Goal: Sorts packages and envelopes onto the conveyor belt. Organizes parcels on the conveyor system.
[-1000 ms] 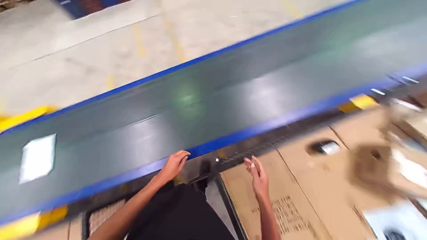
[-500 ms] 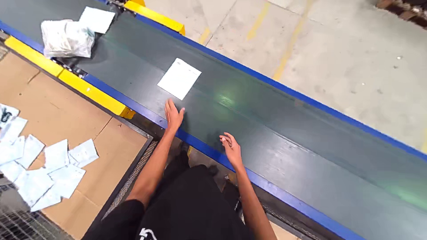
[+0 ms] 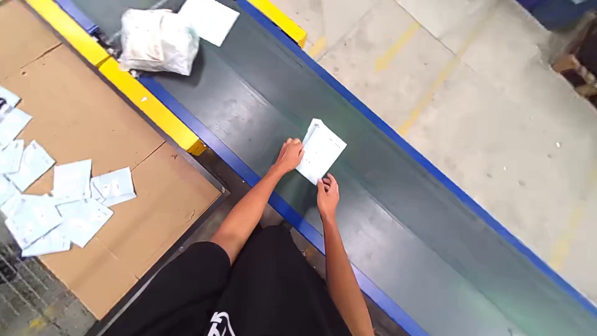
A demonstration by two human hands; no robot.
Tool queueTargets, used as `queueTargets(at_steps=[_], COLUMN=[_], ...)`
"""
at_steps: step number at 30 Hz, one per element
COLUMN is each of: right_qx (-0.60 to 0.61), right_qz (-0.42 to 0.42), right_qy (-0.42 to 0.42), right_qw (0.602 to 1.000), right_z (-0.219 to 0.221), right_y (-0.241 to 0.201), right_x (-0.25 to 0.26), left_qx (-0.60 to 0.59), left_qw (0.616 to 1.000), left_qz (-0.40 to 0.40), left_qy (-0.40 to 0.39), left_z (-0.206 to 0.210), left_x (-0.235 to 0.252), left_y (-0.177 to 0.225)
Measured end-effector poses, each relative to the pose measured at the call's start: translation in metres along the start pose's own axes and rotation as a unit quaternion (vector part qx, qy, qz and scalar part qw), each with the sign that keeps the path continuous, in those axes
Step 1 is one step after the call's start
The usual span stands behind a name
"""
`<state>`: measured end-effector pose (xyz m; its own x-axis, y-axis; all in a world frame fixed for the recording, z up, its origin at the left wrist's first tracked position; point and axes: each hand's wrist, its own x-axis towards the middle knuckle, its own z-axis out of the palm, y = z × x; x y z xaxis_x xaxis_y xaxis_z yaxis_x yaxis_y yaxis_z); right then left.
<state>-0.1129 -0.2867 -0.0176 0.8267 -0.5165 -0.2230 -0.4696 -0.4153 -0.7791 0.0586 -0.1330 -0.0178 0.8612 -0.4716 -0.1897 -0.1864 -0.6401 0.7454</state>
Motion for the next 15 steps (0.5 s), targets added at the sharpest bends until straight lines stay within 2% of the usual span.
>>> queueTargets(at_steps=[2,3,6,9,11,12,13,15], right_qx=[-0.074,-0.101,-0.163,-0.222,-0.257,-0.272,-0.274,-0.246], right_qz=[-0.084,-0.12,-0.147,-0.109,-0.047,-0.003,0.042,0.113], right_qy=[0.066,0.09,0.12,0.159,0.175,0.183,0.193,0.218], right_qw=[0.992,0.984,0.968,0.956,0.949,0.945,0.941,0.938], right_z=[-0.01,-0.015,-0.033,-0.06,-0.075,-0.081,-0.087,-0.094], right_y=[0.034,0.05,0.079,0.097,0.1,0.101,0.102,0.098], right_x=[-0.015,-0.022,-0.033,-0.035,-0.033,-0.032,-0.031,-0.029], left_qx=[-0.072,-0.089,-0.083,-0.136,-0.147,-0.134,-0.119,-0.104], left_qw=[0.994,0.988,0.937,0.83,0.756,0.739,0.738,0.768], left_qz=[0.031,0.004,-0.189,-0.416,-0.526,-0.545,-0.541,-0.497], left_qy=[0.075,0.129,0.283,0.346,0.361,0.373,0.386,0.39], left_z=[-0.01,-0.025,-0.09,-0.135,-0.157,-0.167,-0.176,-0.187], left_x=[-0.04,-0.067,-0.168,-0.282,-0.342,-0.362,-0.372,-0.364], left_y=[-0.023,-0.038,-0.105,-0.182,-0.214,-0.219,-0.223,-0.223])
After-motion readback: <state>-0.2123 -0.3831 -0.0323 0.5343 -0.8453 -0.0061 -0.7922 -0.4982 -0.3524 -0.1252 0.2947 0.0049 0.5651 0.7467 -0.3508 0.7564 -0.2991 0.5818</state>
